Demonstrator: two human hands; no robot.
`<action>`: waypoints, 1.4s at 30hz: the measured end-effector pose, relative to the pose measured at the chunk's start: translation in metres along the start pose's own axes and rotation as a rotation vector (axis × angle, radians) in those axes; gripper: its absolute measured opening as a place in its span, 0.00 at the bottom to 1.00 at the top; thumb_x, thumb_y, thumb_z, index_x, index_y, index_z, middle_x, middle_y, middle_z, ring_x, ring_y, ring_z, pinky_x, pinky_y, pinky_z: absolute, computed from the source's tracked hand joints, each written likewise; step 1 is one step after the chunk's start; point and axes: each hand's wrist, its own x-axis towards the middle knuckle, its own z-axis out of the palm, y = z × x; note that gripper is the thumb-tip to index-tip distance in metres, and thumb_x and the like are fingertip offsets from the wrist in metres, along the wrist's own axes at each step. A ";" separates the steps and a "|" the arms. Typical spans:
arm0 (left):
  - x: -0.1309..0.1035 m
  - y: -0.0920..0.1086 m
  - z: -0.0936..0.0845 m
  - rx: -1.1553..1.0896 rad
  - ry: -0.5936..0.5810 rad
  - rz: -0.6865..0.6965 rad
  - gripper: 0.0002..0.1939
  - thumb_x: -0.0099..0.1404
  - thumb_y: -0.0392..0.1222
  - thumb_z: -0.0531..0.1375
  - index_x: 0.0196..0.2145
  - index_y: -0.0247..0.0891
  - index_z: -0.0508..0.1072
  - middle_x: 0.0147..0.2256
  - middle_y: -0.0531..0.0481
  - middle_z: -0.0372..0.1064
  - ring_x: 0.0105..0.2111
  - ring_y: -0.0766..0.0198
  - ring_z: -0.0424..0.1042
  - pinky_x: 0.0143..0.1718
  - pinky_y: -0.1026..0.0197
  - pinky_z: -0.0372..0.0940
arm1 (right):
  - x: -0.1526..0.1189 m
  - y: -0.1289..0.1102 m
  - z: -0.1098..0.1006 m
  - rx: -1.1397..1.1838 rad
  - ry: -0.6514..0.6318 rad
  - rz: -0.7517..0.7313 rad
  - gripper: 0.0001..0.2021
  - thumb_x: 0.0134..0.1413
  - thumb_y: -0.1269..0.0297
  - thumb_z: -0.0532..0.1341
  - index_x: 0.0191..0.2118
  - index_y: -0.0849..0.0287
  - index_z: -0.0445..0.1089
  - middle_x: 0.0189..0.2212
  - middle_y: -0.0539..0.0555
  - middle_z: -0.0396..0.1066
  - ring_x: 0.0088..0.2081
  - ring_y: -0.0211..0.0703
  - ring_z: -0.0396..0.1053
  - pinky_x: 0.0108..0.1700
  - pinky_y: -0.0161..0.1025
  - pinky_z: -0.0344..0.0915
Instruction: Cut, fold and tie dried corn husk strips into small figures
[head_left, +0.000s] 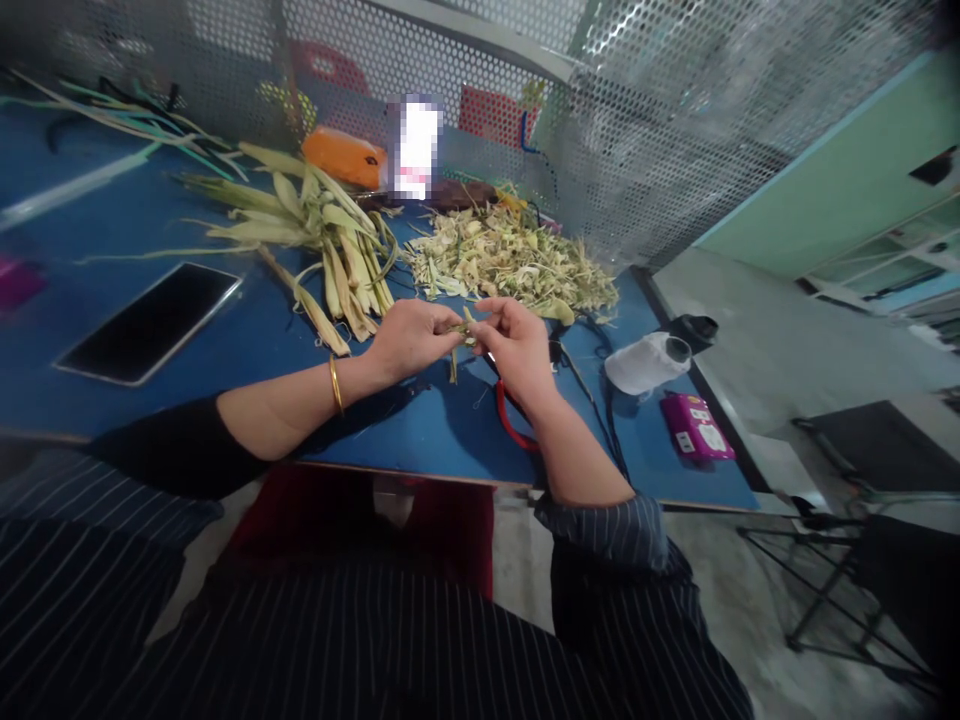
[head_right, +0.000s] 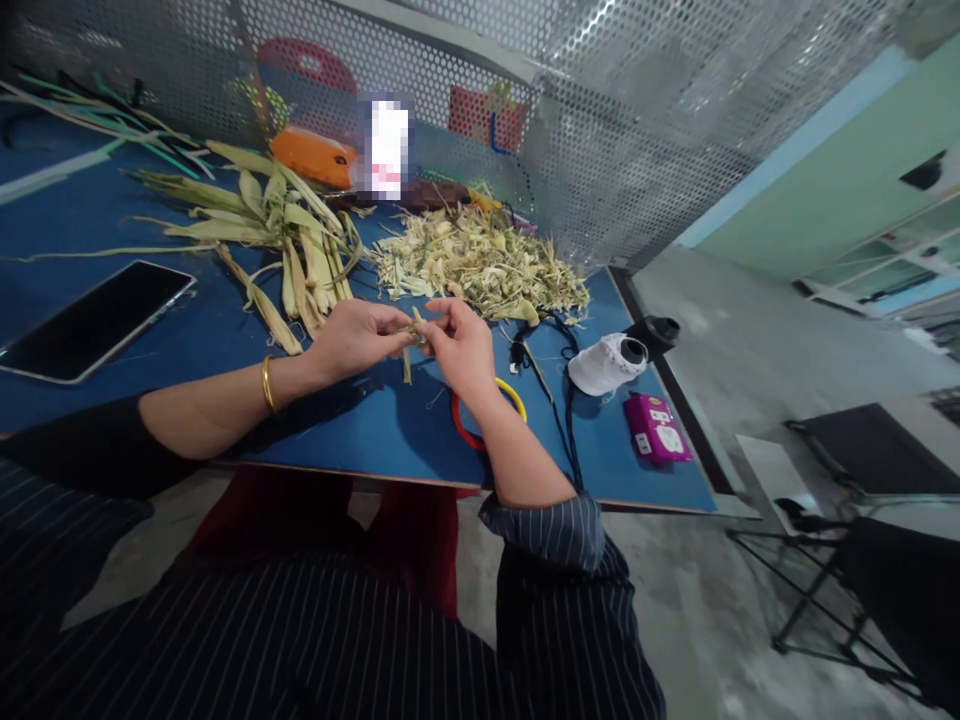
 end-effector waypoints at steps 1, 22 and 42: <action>0.000 0.000 -0.001 0.030 -0.016 0.024 0.11 0.59 0.41 0.59 0.30 0.36 0.81 0.19 0.53 0.69 0.21 0.68 0.62 0.24 0.64 0.50 | 0.000 0.000 -0.001 -0.009 -0.030 -0.004 0.08 0.49 0.63 0.63 0.37 0.57 0.71 0.19 0.44 0.67 0.21 0.35 0.66 0.28 0.35 0.63; 0.005 0.008 -0.008 -0.522 -0.572 -0.100 0.06 0.59 0.37 0.57 0.25 0.36 0.67 0.21 0.56 0.59 0.19 0.71 0.65 0.22 0.68 0.63 | 0.006 0.000 -0.008 -0.140 0.192 -0.103 0.06 0.51 0.63 0.62 0.26 0.58 0.67 0.18 0.45 0.61 0.21 0.34 0.57 0.26 0.35 0.54; -0.003 0.023 0.002 -0.563 -0.367 -0.322 0.09 0.56 0.41 0.62 0.22 0.34 0.71 0.17 0.57 0.57 0.18 0.72 0.57 0.19 0.68 0.60 | 0.002 -0.002 0.004 -0.036 0.183 -0.163 0.08 0.56 0.60 0.59 0.29 0.56 0.64 0.24 0.47 0.62 0.26 0.34 0.60 0.32 0.35 0.60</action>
